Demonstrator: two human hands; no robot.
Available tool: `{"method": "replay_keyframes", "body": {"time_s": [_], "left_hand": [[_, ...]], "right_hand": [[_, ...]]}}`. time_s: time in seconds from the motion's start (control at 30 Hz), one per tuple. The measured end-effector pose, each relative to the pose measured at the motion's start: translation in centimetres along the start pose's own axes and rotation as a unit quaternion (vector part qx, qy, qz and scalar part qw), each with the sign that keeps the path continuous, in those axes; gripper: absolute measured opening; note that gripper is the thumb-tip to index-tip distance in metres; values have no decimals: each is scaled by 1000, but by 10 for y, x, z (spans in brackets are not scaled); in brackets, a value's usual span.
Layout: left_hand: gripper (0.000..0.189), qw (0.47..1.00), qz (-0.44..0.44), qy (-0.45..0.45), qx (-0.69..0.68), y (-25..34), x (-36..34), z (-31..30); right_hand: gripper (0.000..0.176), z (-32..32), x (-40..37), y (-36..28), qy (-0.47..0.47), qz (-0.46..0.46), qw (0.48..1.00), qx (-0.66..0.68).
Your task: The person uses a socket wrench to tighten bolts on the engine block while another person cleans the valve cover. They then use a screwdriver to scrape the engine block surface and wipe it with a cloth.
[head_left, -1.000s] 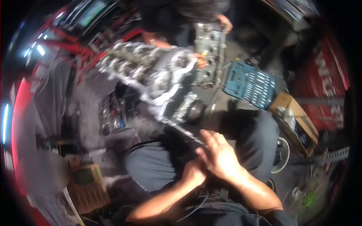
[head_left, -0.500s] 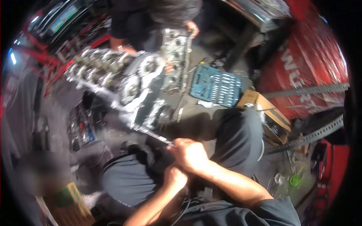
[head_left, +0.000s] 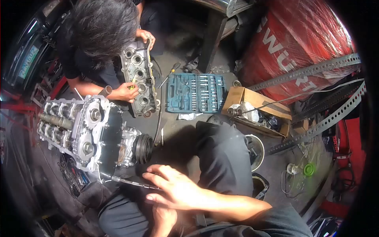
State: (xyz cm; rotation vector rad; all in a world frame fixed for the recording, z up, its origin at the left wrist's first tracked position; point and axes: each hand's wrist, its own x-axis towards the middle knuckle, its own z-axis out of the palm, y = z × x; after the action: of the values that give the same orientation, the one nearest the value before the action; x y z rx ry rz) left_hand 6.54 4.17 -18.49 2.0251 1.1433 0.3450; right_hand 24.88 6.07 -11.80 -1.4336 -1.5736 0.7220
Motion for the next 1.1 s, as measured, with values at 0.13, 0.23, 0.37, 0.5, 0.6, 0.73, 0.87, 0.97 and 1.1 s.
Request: {"method": "replay_keyframes", "body": {"time_s": [0.13, 0.23, 0.37, 0.5, 0.6, 0.73, 0.87, 0.97, 1.1], "left_hand": [[26, 995, -96, -13, 0, 6, -7, -1], [29, 987, -154, -40, -19, 16, -1, -5], [30, 990, -135, -43, -8, 14, -3, -5], [30, 991, -131, -31, -10, 13, -2, -1], [33, 987, -159, -33, 7, 23, 5, -5], [34, 995, -91, -28, 42, 6, -3, -8], [31, 991, -121, -10, -59, 23, -4, -19], [29, 980, -122, -38, -152, 13, -2, -9], [31, 939, -139, -49, -310, 9, 8, 9]], "right_hand": [[36, -82, 14, -1, 136, -51, 989, 26], [26, -89, 12, -2, 212, 119, 948, 204], [18, -92, 12, 2, 248, 105, 914, 304], [25, -84, 11, 0, 128, 76, 977, 154], [40, -32, 5, 9, -3, -31, 999, -37], [38, 34, -24, 6, -68, 57, 995, -35], [19, 41, -15, 16, 0, 1, 989, -151], [22, 48, -5, 6, 1, -16, 986, -165], [28, 56, 7, 3, -38, 40, 968, -245]]}}
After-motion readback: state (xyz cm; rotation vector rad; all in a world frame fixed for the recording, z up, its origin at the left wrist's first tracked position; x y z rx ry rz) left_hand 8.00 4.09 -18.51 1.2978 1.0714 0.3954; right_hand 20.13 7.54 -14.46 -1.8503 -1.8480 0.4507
